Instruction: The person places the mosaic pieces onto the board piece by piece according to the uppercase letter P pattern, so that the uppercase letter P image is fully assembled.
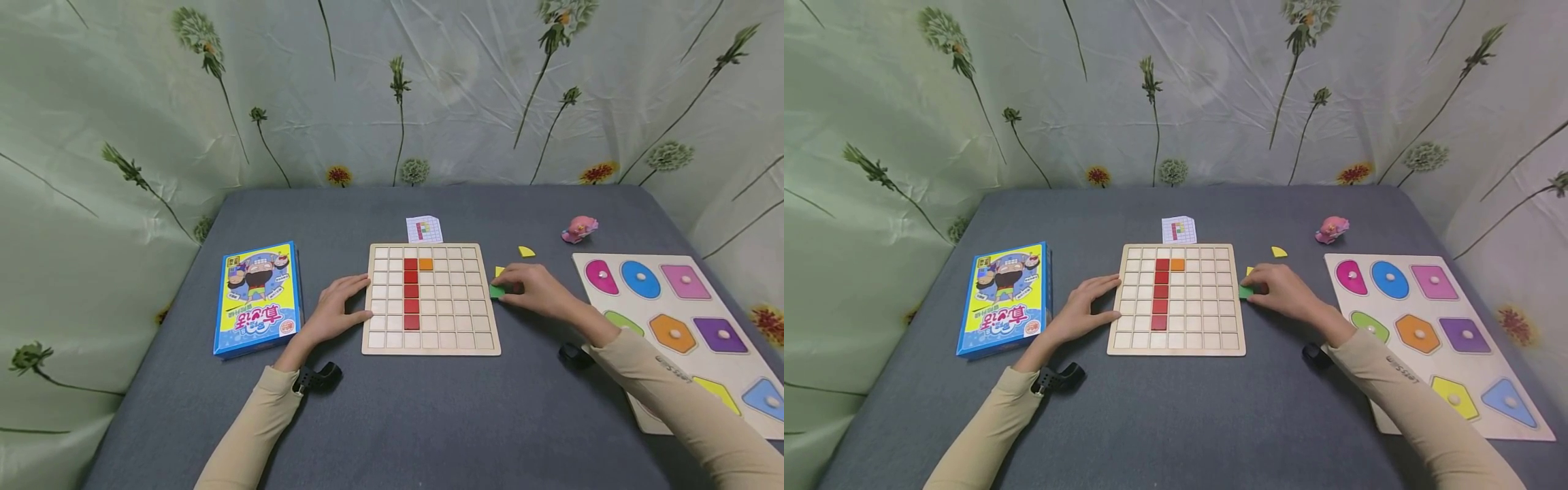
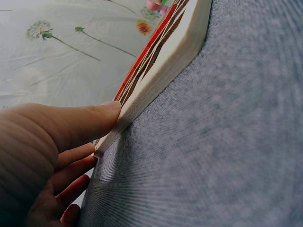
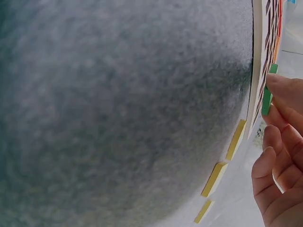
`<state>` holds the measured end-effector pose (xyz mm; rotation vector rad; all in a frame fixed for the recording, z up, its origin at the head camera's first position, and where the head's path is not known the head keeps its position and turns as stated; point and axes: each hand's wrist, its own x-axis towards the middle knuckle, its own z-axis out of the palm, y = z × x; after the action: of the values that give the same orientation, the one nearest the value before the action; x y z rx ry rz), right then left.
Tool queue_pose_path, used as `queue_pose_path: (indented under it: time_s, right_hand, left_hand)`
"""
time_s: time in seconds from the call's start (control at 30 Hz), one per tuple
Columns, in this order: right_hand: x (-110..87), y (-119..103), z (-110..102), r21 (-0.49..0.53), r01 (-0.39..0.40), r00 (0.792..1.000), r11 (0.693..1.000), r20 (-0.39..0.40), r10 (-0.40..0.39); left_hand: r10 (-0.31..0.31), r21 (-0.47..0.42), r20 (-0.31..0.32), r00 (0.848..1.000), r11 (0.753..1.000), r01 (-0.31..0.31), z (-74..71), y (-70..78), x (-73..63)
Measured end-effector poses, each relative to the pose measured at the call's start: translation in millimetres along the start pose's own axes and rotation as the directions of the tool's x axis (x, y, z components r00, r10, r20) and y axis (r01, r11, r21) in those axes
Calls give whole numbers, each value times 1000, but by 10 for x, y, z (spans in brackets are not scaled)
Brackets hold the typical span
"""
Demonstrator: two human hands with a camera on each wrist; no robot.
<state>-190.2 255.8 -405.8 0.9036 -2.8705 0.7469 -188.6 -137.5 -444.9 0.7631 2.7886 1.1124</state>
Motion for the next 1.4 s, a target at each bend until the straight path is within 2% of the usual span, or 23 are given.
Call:
queue_pose_path:
  time_s: [0.47, 0.7, 1.03, 1.4]
  right_hand:
    - [98, -87, 26, 26, 37, 999, 999, -7, -37]
    - [172, -159, 53, 19, 8, 999, 1000, 42, -9]
    - [277, -246, 116, 30, 70, 997, 997, 30, -71]
    - [389, -317, 195, 47, 71, 996, 996, 42, -73]
  left_hand:
    - [-2, 3, 2, 1000, 1000, 2, -1, 5, 8]
    - [10, 1, -2, 1000, 1000, -10, -5, 19, 9]
    - [1, -1, 0, 1000, 1000, -1, -7, 13, 0]
    - [5, -4, -6, 1000, 1000, -5, -5, 17, -5]
